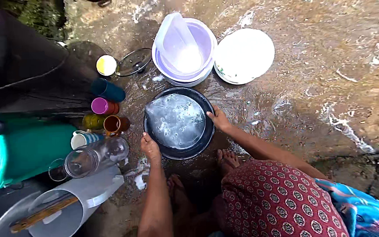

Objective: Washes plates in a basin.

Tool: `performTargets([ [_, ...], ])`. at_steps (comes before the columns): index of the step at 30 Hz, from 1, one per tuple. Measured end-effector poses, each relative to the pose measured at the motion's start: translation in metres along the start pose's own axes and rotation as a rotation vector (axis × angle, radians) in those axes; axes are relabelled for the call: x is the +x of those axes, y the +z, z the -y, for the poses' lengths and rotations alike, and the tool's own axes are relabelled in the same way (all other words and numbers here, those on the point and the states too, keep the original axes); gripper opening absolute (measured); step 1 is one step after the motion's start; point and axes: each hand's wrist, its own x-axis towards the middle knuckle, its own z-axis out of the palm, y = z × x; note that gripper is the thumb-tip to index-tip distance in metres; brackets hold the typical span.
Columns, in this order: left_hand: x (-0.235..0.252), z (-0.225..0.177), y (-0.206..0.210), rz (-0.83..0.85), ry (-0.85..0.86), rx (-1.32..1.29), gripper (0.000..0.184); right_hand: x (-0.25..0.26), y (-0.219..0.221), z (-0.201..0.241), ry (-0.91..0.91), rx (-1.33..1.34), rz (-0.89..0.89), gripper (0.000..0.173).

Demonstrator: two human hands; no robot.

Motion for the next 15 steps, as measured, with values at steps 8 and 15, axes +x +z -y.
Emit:
performTargets([
  [8,-0.034,-0.043,0.025,0.188,0.257,-0.004,0.043,-0.060,-0.038,-0.063,0.138,0.224,-0.248,0.038],
  [15,-0.147,-0.144,0.067,0.612,0.359,0.094,0.031,-0.123,-0.090,-0.129,0.416,0.446,-0.582,0.046],
])
